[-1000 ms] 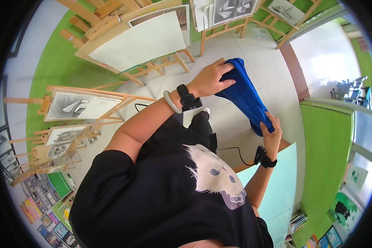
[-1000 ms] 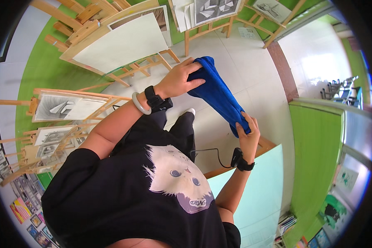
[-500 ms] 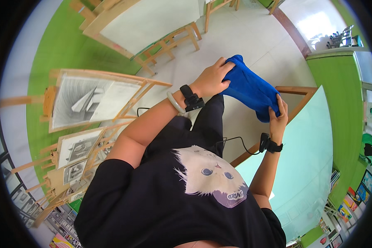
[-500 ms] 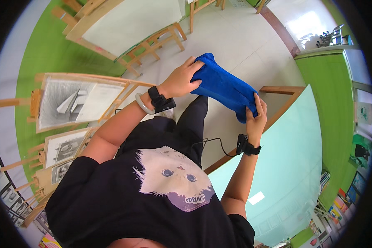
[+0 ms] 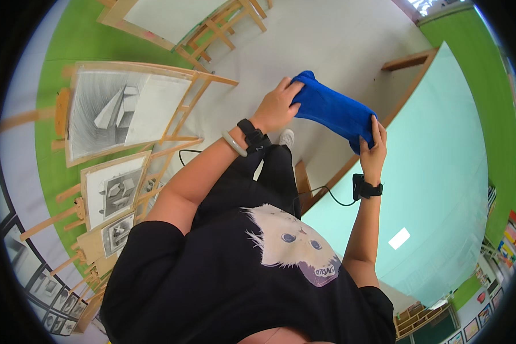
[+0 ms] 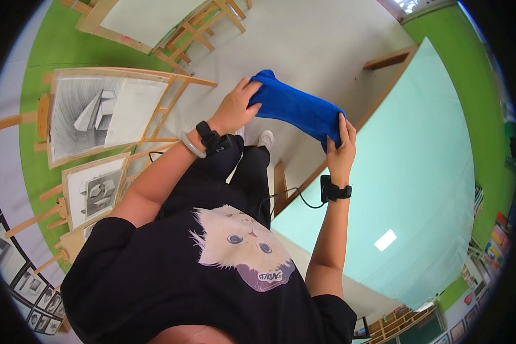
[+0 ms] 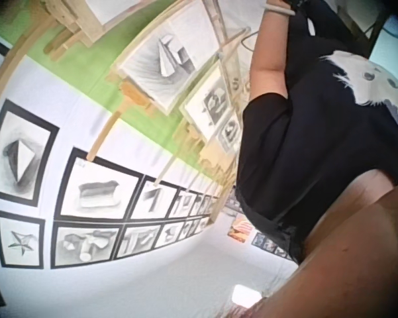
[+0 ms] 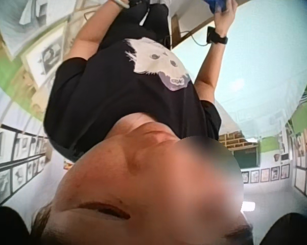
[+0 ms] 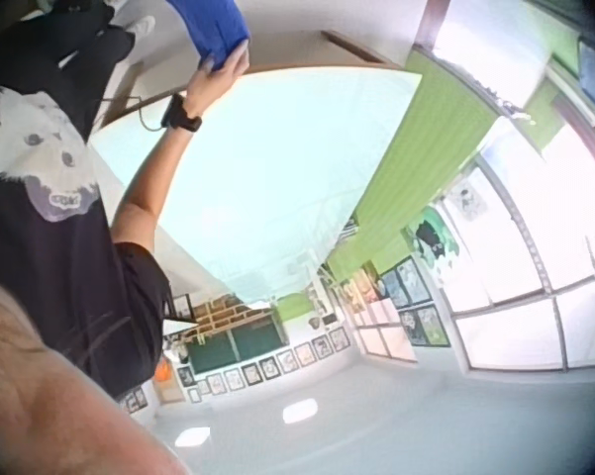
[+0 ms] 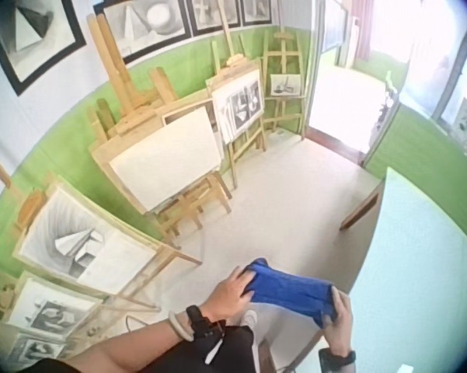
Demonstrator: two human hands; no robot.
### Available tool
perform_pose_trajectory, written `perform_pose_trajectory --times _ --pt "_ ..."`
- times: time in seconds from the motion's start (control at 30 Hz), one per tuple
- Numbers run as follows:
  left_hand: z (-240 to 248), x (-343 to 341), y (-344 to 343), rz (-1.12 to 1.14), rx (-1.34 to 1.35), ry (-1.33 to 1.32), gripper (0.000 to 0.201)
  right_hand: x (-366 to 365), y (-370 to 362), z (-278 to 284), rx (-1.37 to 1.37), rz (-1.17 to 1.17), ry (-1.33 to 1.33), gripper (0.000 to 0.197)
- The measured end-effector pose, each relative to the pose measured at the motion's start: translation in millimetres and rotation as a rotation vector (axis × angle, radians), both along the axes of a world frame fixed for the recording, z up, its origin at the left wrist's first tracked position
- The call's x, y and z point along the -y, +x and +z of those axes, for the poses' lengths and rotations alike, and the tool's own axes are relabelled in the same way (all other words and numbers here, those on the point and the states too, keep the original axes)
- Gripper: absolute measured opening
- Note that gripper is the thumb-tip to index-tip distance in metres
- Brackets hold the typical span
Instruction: The person wipes a glass wall and a table with a blue cloth before handling several drawings.
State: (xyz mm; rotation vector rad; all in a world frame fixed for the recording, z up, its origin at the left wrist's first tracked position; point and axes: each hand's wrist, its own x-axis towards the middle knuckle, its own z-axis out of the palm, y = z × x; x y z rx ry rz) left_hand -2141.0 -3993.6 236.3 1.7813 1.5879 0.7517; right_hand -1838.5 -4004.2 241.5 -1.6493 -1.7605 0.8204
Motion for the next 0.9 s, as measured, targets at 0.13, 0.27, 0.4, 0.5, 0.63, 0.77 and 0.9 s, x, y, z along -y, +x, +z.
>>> perform_pose_trajectory --times 0.13,0.27,0.4,0.5,0.63,0.77,0.9 --pt "15.8 33.8 10.8 -0.059 0.019 -0.003 0.048 54.0 19.8 9.9 0.044 -0.038 0.048 0.067" --pt "18.3 79.9 12.1 -0.146 0.033 0.047 0.049 111.8 19.8 7.9 0.008 -0.081 0.019 0.069" --pt "24.7 125.0 3.2 -0.161 0.052 0.067 0.048 169.1 10.2 6.9 0.05 -0.071 0.059 0.073" --pt "16.8 165.9 -3.8 -0.182 0.113 0.119 0.047 221.4 0.2 -1.5 0.066 -0.104 0.072 0.075" --pt "5.7 214.7 5.8 -0.195 0.147 0.067 0.047 286.7 2.0 1.9 0.039 -0.139 0.02 0.076" --pt "-8.3 269.2 35.8 -0.246 0.228 -0.064 0.049 339.8 31.0 18.3 0.031 -0.125 -0.079 0.078" --pt "-5.4 289.5 81.3 -0.402 0.411 -0.307 0.059 359.7 108.5 44.8 0.076 -0.084 -0.206 0.078"
